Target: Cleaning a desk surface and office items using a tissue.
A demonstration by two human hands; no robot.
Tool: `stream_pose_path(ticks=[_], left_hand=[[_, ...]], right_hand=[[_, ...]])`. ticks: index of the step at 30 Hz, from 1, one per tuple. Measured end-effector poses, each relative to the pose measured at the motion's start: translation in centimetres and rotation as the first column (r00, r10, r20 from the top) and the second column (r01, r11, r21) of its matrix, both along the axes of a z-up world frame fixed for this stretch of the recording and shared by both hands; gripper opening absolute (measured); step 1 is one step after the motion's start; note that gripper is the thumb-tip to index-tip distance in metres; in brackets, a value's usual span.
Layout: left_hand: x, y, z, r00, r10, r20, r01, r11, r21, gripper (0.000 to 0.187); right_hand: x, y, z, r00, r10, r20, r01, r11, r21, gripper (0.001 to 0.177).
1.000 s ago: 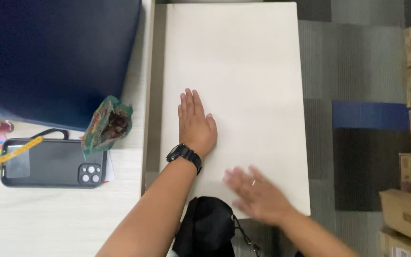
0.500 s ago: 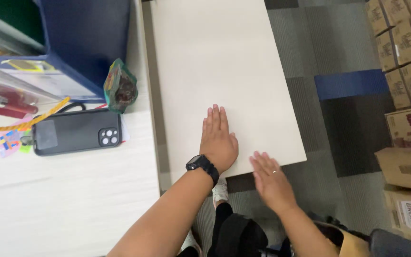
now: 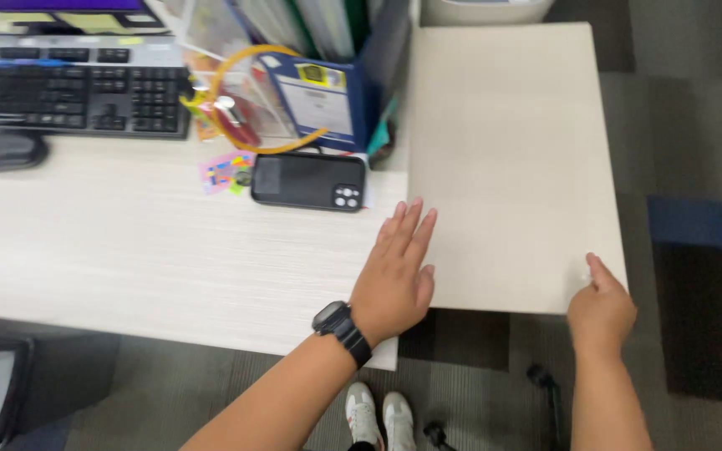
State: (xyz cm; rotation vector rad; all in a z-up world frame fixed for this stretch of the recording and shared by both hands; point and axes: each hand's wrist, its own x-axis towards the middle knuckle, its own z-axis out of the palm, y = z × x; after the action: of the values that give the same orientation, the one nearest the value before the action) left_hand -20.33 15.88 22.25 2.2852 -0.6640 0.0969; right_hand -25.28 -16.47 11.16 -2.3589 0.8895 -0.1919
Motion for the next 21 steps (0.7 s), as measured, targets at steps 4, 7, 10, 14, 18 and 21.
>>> stream_pose_path(ticks=[4,7,10,14,18,21], left_hand=[[0.8,9.8,-0.1,0.964,0.253,0.089,-0.25,0.968,-0.033,0.069],[0.3,16.4,-1.2,0.865,0.476,0.158,-0.484,0.875,0.021,0.066],[0.2,21.9,-2.0,0.793,0.581,0.181,-0.604,0.79,0.107,0.064],[-0.3,25.4,-4.0,0.711,0.679,0.181,-0.702,0.681,0.207,0.064],[-0.8,26.7,-6.0,0.686,0.717,0.126,-0.718,0.639,0.275,0.061],[-0.4,26.4,-5.1,0.68,0.723,0.124,-0.723,0.631,0.281,0.06]], right_hand=[[0.3,14.6,4.3,0.746,0.556,0.367,-0.538,0.827,-0.159,0.054],[-1.1,21.0,4.3,0.545,0.822,0.164,-0.796,0.569,-0.206,0.058],[-3.0,22.6,6.0,0.46,0.877,0.139,-0.841,0.481,-0.25,0.053],[-3.7,21.3,5.6,-0.081,0.996,0.021,-0.952,-0.071,-0.296,0.06],[4.5,22.4,6.2,0.104,0.984,-0.148,-0.955,0.057,-0.291,0.065],[6.5,24.7,7.1,0.265,0.945,-0.19,-0.934,0.203,-0.293,0.073]])
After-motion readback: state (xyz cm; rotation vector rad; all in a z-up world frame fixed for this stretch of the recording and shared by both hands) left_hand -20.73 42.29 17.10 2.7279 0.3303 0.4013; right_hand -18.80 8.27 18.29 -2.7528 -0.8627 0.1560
